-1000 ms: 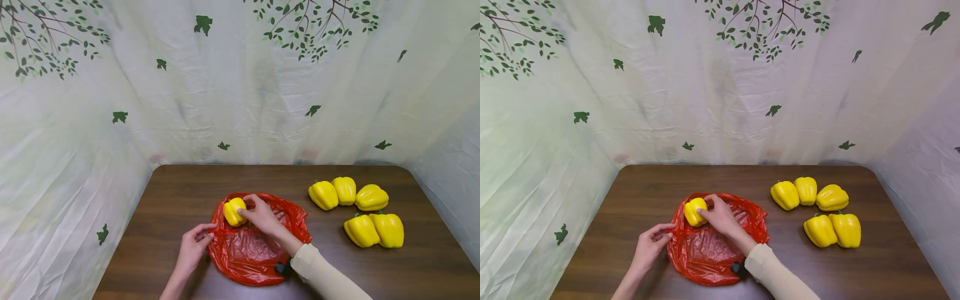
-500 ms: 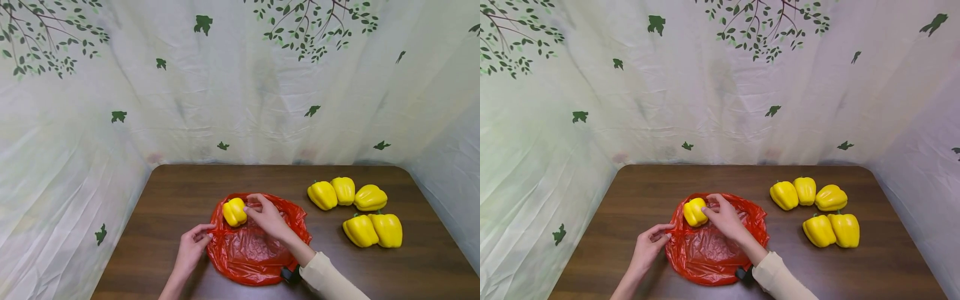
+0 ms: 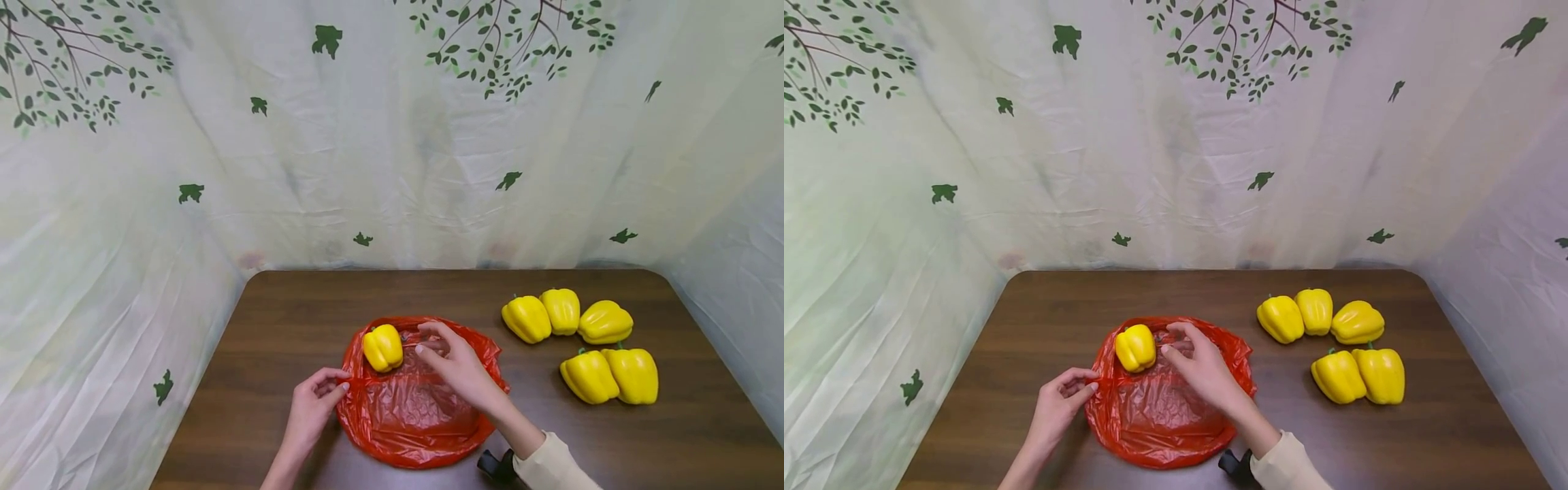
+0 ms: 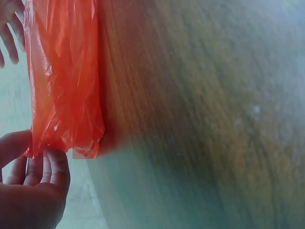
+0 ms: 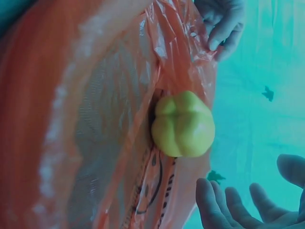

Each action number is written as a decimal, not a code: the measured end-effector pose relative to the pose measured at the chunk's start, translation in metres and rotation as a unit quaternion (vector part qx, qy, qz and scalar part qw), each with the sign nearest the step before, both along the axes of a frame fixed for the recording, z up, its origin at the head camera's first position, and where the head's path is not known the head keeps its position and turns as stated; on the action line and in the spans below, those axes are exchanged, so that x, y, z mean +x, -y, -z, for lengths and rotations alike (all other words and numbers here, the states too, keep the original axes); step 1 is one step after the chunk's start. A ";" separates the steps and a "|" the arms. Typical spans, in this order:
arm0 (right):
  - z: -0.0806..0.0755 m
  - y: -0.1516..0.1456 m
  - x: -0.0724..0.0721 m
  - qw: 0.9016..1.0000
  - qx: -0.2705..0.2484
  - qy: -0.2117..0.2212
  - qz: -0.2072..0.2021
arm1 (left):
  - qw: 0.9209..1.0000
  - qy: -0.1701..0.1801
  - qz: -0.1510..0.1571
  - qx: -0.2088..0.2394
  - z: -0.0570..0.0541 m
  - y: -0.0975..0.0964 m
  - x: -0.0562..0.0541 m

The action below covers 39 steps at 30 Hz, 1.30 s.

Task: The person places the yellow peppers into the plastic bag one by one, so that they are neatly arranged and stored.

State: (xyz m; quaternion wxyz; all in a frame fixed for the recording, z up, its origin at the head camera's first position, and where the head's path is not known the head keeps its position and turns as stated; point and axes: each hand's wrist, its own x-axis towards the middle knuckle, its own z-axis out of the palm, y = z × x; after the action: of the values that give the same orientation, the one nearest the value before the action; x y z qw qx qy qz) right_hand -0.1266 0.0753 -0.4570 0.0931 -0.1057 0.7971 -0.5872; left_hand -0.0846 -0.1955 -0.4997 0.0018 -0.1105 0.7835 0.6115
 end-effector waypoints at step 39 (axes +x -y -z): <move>0.016 -0.076 0.052 0.990 -0.100 -0.023 0.100 | 1.000 -0.020 0.013 0.019 0.006 -0.001 -0.001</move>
State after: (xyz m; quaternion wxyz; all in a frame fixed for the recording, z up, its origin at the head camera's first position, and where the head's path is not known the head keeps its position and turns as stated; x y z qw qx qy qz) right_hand -0.0747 0.1512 -0.4728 0.0044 -0.0482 0.7430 -0.6675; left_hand -0.0852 -0.1944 -0.5061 -0.0039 -0.0874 0.7730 0.6283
